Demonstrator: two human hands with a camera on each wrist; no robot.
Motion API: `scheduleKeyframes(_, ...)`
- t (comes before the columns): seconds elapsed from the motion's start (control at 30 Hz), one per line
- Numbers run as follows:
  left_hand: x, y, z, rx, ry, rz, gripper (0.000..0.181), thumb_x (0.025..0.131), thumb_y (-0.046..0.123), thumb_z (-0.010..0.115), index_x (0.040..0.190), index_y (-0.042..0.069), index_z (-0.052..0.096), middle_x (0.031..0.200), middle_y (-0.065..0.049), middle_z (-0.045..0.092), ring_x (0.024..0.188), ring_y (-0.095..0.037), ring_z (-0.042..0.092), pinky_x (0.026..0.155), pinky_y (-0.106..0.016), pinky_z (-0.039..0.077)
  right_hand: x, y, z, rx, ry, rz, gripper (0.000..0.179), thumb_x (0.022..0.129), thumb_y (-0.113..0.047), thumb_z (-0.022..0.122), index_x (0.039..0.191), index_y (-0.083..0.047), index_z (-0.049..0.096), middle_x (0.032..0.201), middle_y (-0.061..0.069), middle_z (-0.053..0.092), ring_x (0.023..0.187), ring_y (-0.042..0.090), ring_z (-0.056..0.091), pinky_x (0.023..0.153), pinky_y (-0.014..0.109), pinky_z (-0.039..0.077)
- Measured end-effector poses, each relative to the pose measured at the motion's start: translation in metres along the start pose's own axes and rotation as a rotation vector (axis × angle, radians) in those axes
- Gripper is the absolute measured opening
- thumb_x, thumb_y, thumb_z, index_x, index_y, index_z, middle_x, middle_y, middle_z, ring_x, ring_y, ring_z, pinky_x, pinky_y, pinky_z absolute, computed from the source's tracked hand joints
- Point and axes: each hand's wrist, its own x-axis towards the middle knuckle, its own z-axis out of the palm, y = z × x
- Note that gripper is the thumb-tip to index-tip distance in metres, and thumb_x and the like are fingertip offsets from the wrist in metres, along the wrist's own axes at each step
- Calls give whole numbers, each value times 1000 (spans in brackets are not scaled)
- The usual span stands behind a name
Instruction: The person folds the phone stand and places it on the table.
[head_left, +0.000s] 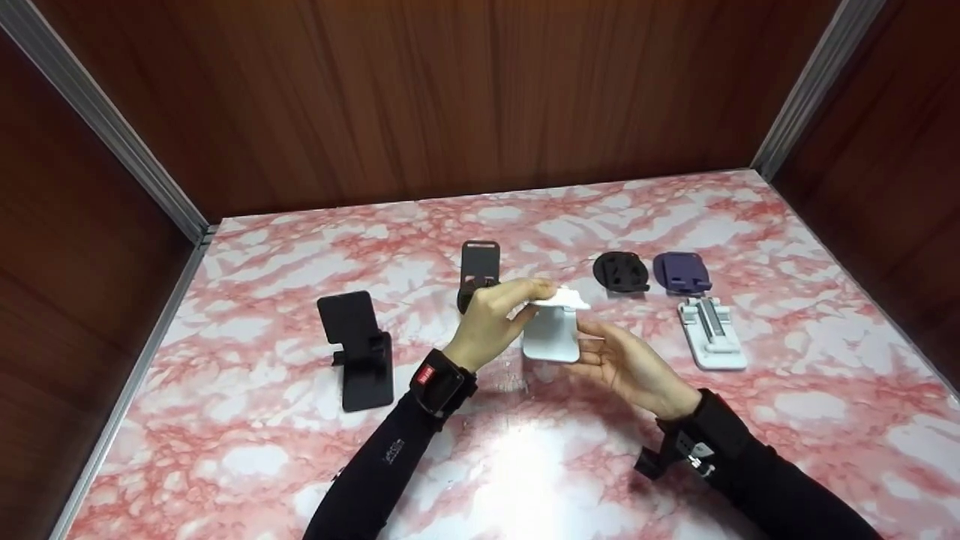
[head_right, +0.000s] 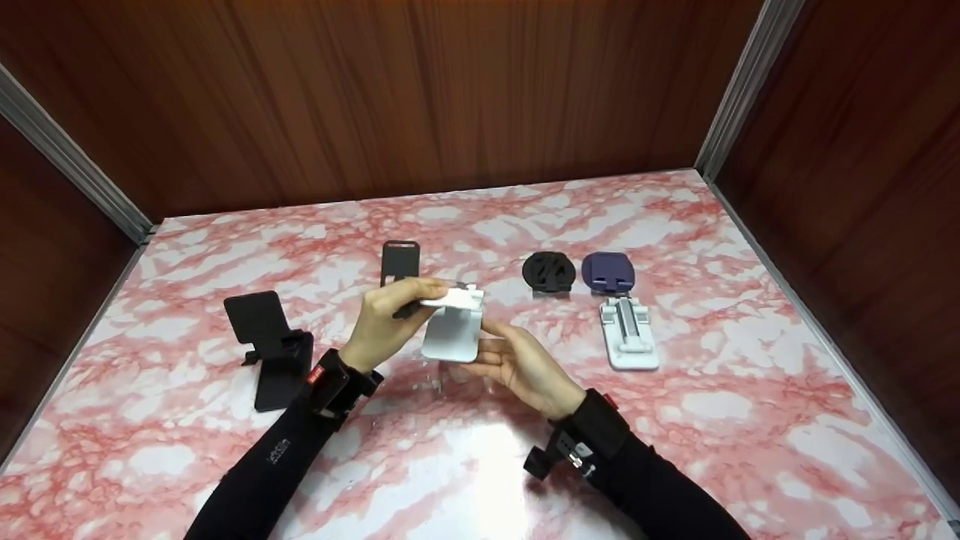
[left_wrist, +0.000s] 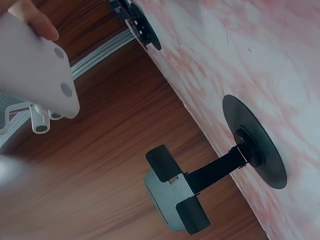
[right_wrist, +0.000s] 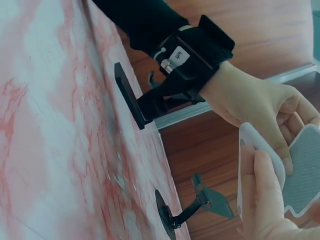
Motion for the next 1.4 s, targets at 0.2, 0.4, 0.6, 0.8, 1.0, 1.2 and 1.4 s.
scheduleKeyframes(0.2,2,4,4,43,-7,59,25,75,-16,71,92,3,68,100,-10,72,97,-23,68,91,-20,49,0,-2,-2,2,-53,15,75,106,-44,24,148,13,1,129,14,57,118,23,56,107,40,39)
scheduleKeyframes(0.4,1,5,5,86,-41,92,23,76,-16,69,90,3,68,102,-9,71,98,-20,68,90,-17,48,0,0,-4,11,-103,-15,59,107,-33,30,147,8,19,128,13,59,119,25,56,109,45,35)
scheduleKeyframes(0.6,-5,1,0,-22,-112,54,34,80,13,80,108,1,66,112,-11,68,105,-20,65,94,-23,48,-2,2,-6,13,-111,-14,43,106,-28,39,139,0,39,127,13,60,118,25,57,109,45,36)
scheduleKeyframes(0.8,-13,1,-3,-52,-109,-229,66,97,55,46,134,1,54,133,-14,58,124,-21,52,106,-34,39,-2,4,-9,7,-127,-19,32,106,-23,39,132,-6,47,125,13,61,116,25,58,109,48,34)
scheduleKeyframes(1.0,-20,8,-9,-186,-171,-665,85,93,69,40,153,9,29,151,-13,35,134,-26,39,108,-40,37,-1,5,-9,40,-155,-49,29,104,-15,42,131,-5,47,128,13,59,116,25,58,106,45,39)
scheduleKeyframes(1.2,-24,20,-15,-512,-250,-969,84,96,50,55,156,7,15,145,-16,37,119,-26,53,101,-44,44,0,4,-7,23,-102,-53,35,101,-9,46,134,-1,37,123,13,61,111,25,61,103,42,43)
scheduleKeyframes(1.4,-24,23,-12,-802,-179,-1103,75,94,18,63,153,-1,20,127,-15,43,102,-22,61,94,-43,50,-1,2,-4,-23,-7,-21,58,98,-6,49,141,7,13,119,12,59,105,21,62,103,40,43)
